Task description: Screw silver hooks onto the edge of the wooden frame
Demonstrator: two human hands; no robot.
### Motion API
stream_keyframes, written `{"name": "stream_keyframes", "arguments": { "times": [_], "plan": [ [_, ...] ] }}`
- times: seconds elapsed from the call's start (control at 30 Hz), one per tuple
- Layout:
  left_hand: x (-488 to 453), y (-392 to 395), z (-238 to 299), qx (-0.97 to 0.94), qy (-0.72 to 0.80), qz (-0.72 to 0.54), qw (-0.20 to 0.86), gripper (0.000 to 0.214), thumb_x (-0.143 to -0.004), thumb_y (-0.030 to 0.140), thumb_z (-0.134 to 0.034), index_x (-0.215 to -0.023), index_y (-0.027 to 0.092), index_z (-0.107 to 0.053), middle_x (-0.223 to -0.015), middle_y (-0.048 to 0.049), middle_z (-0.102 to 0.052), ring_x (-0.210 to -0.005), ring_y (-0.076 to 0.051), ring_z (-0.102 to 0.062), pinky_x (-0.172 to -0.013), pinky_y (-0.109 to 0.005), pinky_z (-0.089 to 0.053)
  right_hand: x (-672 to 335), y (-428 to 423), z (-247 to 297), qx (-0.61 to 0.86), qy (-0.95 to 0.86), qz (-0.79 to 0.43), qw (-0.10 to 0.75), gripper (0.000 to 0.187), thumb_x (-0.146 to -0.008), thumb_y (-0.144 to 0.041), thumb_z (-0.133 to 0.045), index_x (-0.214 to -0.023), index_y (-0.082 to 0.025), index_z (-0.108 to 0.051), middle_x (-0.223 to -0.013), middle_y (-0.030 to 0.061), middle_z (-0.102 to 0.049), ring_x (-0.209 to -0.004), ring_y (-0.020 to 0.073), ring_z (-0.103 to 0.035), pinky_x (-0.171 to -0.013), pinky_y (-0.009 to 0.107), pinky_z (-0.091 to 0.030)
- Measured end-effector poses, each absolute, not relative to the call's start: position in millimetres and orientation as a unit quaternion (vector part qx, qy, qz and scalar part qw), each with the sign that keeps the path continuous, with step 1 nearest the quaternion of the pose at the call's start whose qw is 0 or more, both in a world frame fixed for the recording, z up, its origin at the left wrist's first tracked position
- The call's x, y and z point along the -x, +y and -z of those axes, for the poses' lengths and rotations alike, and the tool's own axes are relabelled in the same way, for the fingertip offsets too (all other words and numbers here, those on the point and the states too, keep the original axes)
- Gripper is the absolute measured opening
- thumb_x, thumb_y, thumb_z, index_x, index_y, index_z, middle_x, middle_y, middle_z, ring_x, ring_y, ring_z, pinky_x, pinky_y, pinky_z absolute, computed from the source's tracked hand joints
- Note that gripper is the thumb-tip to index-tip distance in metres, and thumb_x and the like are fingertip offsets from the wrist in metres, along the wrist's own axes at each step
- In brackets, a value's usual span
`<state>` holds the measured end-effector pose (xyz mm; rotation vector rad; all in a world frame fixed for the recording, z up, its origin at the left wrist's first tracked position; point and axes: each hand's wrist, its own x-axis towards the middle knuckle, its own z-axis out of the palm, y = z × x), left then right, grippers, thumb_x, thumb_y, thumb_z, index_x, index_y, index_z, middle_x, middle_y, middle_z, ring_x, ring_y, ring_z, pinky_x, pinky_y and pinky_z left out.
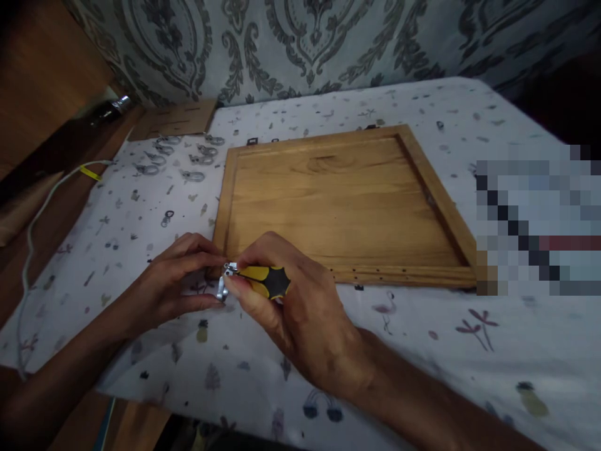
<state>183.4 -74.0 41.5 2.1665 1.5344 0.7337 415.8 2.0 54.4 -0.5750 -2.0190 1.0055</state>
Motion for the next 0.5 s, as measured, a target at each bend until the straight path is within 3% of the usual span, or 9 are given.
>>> {"name": "stream_keyframes", "arguments": {
  "times": [0.5],
  "plan": [
    [-183.9,-69.7,-42.1,-0.763,0.548,-0.277,0.201,0.038,-0.078,0.032,-0.087,-0.108,0.022,-0.068,-0.104,-0.0049,-0.062,-0.099,-0.023,-0.061,-0.083,-0.040,-0.054,-414.3,0.5,-60.3,0.209,-0.811,-0.374,0.399,0.019,-0.102,-0.037,-0.057,-0.091,-0.021,-0.059,-0.081,0.0020,-0.065,-0.066,0.0122,-0.064,-0.056,0.025,-0.050]
  ]
}}
